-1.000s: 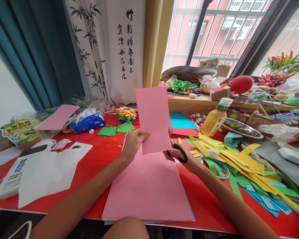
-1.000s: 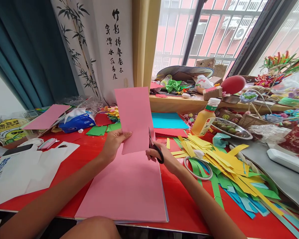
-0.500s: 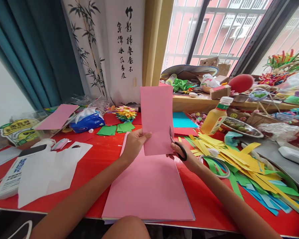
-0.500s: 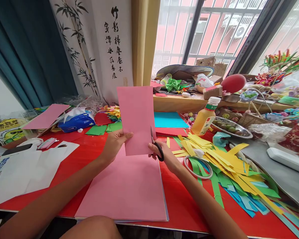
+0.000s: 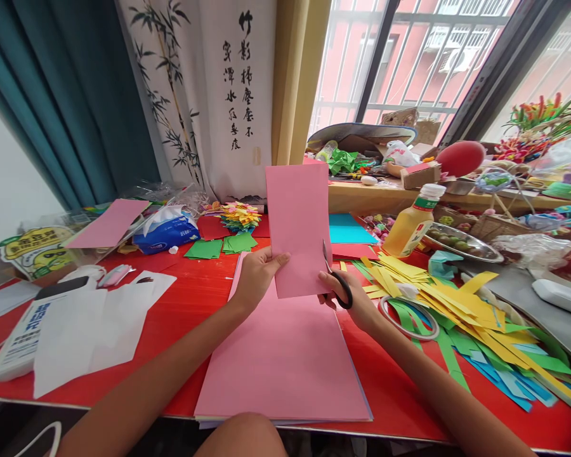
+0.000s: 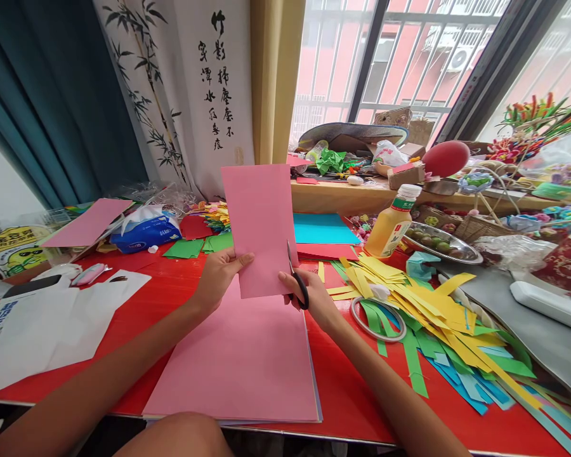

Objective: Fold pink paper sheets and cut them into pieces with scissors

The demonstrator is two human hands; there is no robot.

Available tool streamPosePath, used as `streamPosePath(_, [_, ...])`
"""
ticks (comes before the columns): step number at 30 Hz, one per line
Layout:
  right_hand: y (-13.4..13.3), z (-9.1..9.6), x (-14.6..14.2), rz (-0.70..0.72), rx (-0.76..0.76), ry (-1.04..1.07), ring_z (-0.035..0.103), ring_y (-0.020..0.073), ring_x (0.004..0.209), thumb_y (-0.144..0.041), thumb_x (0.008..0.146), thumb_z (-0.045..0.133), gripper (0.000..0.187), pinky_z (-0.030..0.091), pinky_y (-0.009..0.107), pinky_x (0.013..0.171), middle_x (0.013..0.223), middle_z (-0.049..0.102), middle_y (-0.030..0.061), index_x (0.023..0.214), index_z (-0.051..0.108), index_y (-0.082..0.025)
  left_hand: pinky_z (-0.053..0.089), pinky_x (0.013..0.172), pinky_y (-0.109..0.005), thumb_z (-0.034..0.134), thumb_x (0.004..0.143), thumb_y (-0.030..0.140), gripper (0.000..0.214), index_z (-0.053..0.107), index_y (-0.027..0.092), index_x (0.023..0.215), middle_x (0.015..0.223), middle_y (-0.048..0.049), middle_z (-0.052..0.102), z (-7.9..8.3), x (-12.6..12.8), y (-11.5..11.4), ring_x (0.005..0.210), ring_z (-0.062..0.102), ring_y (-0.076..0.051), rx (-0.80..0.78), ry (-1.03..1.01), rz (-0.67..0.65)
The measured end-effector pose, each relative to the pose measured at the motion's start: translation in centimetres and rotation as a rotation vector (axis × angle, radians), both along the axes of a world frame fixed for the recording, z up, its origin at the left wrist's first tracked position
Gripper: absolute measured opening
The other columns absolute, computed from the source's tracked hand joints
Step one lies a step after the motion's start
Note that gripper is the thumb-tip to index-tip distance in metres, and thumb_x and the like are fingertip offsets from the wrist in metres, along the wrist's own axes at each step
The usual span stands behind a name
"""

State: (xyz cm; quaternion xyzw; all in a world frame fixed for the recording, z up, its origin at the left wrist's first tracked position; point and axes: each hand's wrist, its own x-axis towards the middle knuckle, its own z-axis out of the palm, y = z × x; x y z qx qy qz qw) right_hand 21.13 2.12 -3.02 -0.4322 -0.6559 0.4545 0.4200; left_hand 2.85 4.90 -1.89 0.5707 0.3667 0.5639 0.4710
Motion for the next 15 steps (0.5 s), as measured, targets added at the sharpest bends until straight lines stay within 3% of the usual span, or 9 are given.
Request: streamPosePath(15, [-0.34,-0.02,-0.22,-0.023,-0.008,0.010,0.037,0.0061,0.040,-0.047,0.082,0.046,0.040,0.026,0.021,0.041,0.049,0.047,-0.0022,0.056,0.044,-0.016,0.047,0.068,-0.028,0.066,0.067,0.037,0.029,0.069,0.015,0.087,0.081,-0.0044,0.069,0.02,0.06,0.04,0.073,0.061,-0.018,-0.028,-0.034,-0.002])
